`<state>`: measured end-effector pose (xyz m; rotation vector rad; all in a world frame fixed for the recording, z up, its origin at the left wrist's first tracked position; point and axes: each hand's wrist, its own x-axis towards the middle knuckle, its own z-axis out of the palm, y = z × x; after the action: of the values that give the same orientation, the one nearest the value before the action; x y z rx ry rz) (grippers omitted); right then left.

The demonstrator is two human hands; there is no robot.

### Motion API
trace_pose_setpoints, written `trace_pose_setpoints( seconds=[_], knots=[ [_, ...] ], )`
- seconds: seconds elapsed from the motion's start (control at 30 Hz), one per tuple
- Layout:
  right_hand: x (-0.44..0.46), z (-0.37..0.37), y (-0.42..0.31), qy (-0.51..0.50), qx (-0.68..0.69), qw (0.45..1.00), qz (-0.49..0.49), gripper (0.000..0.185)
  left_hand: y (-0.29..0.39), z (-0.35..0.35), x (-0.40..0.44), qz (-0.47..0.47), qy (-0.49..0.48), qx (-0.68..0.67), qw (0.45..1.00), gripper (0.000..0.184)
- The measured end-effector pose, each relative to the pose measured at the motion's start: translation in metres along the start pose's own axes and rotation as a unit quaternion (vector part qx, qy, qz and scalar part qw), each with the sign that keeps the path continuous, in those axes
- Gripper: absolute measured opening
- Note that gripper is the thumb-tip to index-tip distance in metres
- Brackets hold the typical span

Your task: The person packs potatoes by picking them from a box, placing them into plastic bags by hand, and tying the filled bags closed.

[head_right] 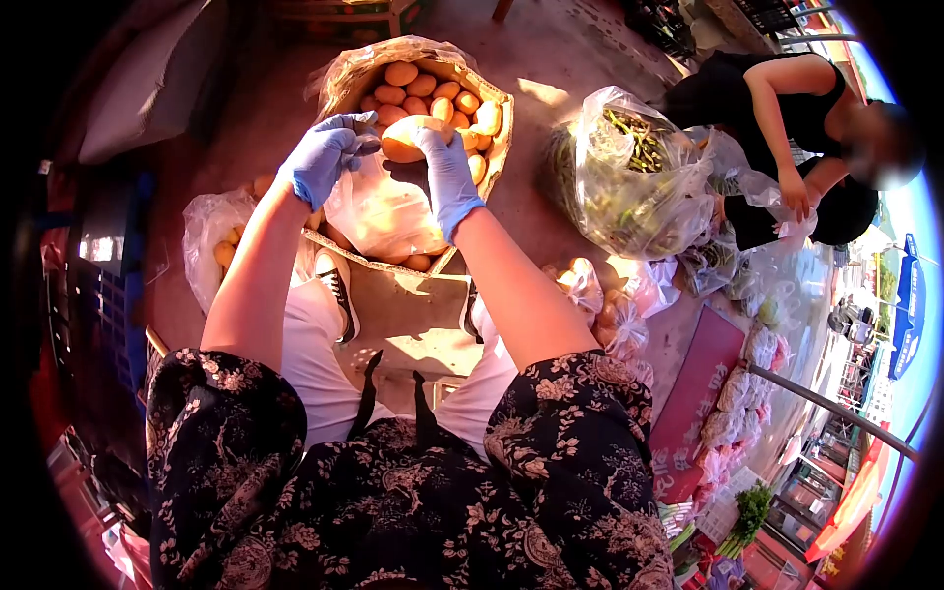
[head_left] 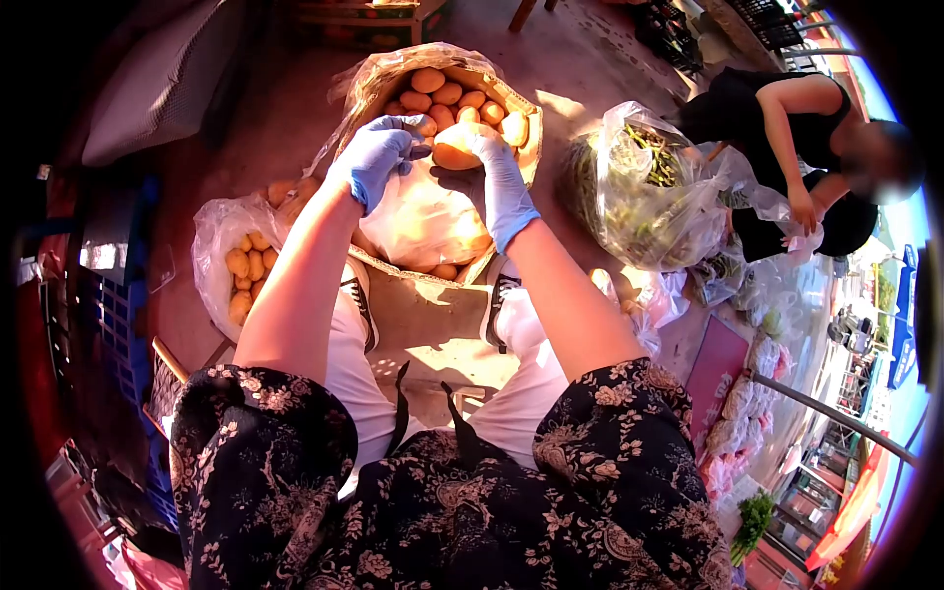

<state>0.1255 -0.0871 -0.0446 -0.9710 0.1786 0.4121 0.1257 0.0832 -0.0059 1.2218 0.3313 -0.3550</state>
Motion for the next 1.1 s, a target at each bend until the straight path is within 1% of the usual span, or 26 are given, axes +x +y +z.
trace_pose_setpoints(
  seconds=[0.03, 0.07, 0.1, 0.13, 0.17, 0.2, 0.27, 0.33, 0.37, 0.4, 0.43, 0.47, 0.5, 0.53, 0.57, 0.6, 0.63, 0.67, 0.73, 0.8, 0.83, 0.87, 0.93, 0.97, 1.07, 1.1],
  knots=[
    [0.007, -0.01, 0.025, 0.045, -0.012, 0.999, 0.02, 0.05, 0.003, -0.004, 0.0, -0.006, 0.035, 0.007, 0.999, 0.036],
    [0.015, -0.023, 0.06, 0.036, -0.096, 0.995, -0.014, 0.057, 0.0, -0.016, 0.007, -0.022, 0.044, -0.033, 0.998, 0.034],
    [0.001, -0.017, 0.068, 0.044, -0.14, 0.988, 0.041, 0.061, -0.004, -0.031, 0.014, -0.029, 0.036, -0.052, 0.998, 0.034],
    [-0.005, -0.021, 0.085, 0.028, -0.204, 0.977, 0.052, 0.061, -0.007, -0.038, 0.021, -0.037, 0.026, -0.072, 0.996, 0.034],
    [-0.008, -0.023, 0.097, 0.002, -0.25, 0.963, 0.097, 0.062, 0.0, -0.035, 0.015, -0.042, 0.046, -0.072, 0.995, 0.033],
    [-0.01, -0.025, 0.107, 0.034, -0.259, 0.956, 0.132, 0.051, 0.0, -0.034, 0.013, -0.044, 0.059, -0.09, 0.993, 0.032],
    [0.01, -0.044, 0.117, -0.019, -0.263, 0.93, 0.256, 0.033, 0.0, -0.037, 0.01, -0.047, 0.015, -0.077, 0.996, 0.032],
    [0.011, -0.052, 0.09, 0.008, -0.086, 0.955, 0.282, 0.023, 0.001, -0.033, 0.004, -0.045, 0.012, -0.048, 0.998, 0.033],
    [0.028, -0.058, 0.08, -0.004, -0.224, 0.942, 0.25, 0.026, 0.0, -0.035, 0.005, -0.054, 0.003, -0.052, 0.997, 0.034],
    [0.04, -0.059, 0.062, 0.018, -0.256, 0.942, 0.217, 0.029, -0.001, -0.035, 0.005, -0.058, 0.003, -0.068, 0.996, 0.034],
    [0.052, -0.063, 0.048, 0.063, -0.406, 0.903, 0.124, 0.028, -0.001, -0.033, 0.003, -0.062, 0.005, -0.083, 0.995, 0.033],
    [0.082, -0.1, 0.06, 0.042, -0.576, 0.816, -0.028, 0.026, -0.002, -0.031, 0.003, -0.066, 0.007, -0.099, 0.993, 0.033],
    [0.099, -0.115, 0.052, 0.02, -0.715, 0.693, -0.092, 0.022, -0.004, -0.03, 0.005, -0.065, -0.001, -0.134, 0.989, 0.032],
    [0.102, -0.108, 0.034, 0.083, -0.747, 0.657, -0.064, 0.022, -0.01, -0.031, 0.009, -0.065, -0.007, -0.164, 0.984, 0.031],
    [0.112, -0.111, 0.023, 0.051, -0.87, 0.485, -0.067, 0.022, -0.01, -0.025, 0.01, -0.075, -0.006, -0.212, 0.974, 0.028],
    [0.124, -0.123, 0.02, 0.02, -0.913, 0.399, -0.083, 0.023, -0.01, -0.017, 0.008, -0.085, -0.005, -0.259, 0.962, 0.025],
    [0.14, -0.146, 0.026, 0.03, -0.931, 0.307, -0.196, 0.026, -0.006, -0.009, 0.004, -0.092, 0.001, -0.288, 0.953, 0.026],
    [0.159, -0.163, 0.028, 0.014, -0.954, 0.238, -0.184, 0.031, -0.009, -0.009, 0.008, -0.112, -0.015, -0.316, 0.942, 0.026],
    [0.198, -0.2, 0.045, 0.05, -0.957, 0.206, -0.196, 0.031, -0.004, 0.002, 0.007, -0.109, -0.009, -0.317, 0.942, 0.026],
    [0.21, -0.218, 0.045, 0.013, -0.945, 0.189, -0.266, 0.03, 0.003, 0.012, 0.005, -0.092, 0.002, -0.286, 0.954, 0.024],
    [0.218, -0.217, 0.046, 0.008, -0.957, 0.185, -0.222, 0.03, 0.004, 0.013, 0.007, -0.105, 0.004, -0.271, 0.957, 0.024],
    [0.215, -0.205, 0.041, -0.023, -0.967, 0.218, -0.132, 0.028, 0.005, 0.013, 0.008, -0.119, 0.005, -0.256, 0.959, 0.024],
    [0.206, -0.19, 0.027, -0.072, -0.956, 0.271, -0.09, 0.025, 0.004, 0.012, 0.009, -0.121, 0.013, -0.245, 0.962, 0.023],
    [0.202, -0.183, 0.022, -0.107, -0.964, 0.231, -0.074, 0.025, 0.003, 0.011, 0.009, -0.122, 0.014, -0.24, 0.963, 0.023],
    [0.172, -0.166, -0.009, -0.124, -0.816, 0.563, -0.038, 0.037, -0.007, 0.006, 0.009, -0.114, -0.014, -0.247, 0.962, 0.022],
    [0.153, -0.153, -0.024, -0.135, -0.698, 0.703, 0.018, 0.049, -0.009, 0.005, 0.007, -0.114, -0.023, -0.244, 0.963, 0.022]
  ],
)
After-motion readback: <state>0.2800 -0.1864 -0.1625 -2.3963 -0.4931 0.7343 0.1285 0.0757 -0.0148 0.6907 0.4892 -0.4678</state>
